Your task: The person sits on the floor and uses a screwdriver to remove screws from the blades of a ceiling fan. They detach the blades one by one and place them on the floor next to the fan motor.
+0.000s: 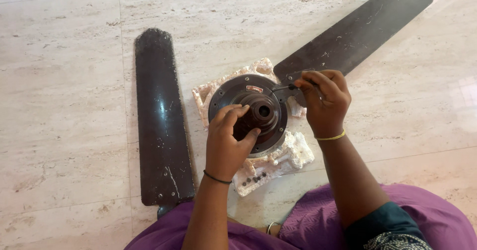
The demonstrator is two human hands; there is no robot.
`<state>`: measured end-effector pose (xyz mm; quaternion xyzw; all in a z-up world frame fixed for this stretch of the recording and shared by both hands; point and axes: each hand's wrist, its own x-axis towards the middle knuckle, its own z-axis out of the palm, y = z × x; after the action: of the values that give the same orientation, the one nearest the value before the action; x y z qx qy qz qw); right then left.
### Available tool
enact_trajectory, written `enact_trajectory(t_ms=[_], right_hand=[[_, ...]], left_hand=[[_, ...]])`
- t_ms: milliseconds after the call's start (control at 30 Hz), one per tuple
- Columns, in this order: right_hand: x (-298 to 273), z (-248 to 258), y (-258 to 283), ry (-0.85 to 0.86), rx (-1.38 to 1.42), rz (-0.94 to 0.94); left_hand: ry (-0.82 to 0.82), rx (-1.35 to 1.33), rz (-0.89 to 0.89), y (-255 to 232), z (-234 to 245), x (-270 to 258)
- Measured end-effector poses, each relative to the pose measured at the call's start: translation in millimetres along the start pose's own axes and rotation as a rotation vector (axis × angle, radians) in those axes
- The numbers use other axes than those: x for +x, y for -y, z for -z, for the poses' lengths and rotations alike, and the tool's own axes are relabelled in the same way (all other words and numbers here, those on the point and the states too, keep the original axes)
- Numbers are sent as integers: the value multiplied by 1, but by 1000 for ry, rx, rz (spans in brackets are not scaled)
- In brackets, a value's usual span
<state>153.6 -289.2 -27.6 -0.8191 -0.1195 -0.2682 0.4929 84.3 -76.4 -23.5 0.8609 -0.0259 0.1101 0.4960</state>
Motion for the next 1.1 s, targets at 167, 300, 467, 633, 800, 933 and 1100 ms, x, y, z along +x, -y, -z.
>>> enact_trajectory(t_ms=[167, 300, 467, 633, 800, 933, 1100], right_hand=[[5, -1, -8, 130, 131, 9], [7, -10, -6, 195, 312, -2], [7, -10, -1, 216, 264, -46], [12, -10, 0, 125, 253, -111], [13, -7, -2, 48, 33, 53], [15, 0, 3, 148, 64, 68], [17, -9, 13, 156, -67, 239]], left_hand=[[18, 26, 3, 1, 0, -2], [22, 7, 13, -1, 0, -3], [23, 13, 9, -1, 0, -3], [19, -24, 24, -1, 0, -2], [9, -16, 5, -1, 0, -3], [10, -23, -6, -1, 1, -1], [-2, -2, -21, -2, 1, -2]])
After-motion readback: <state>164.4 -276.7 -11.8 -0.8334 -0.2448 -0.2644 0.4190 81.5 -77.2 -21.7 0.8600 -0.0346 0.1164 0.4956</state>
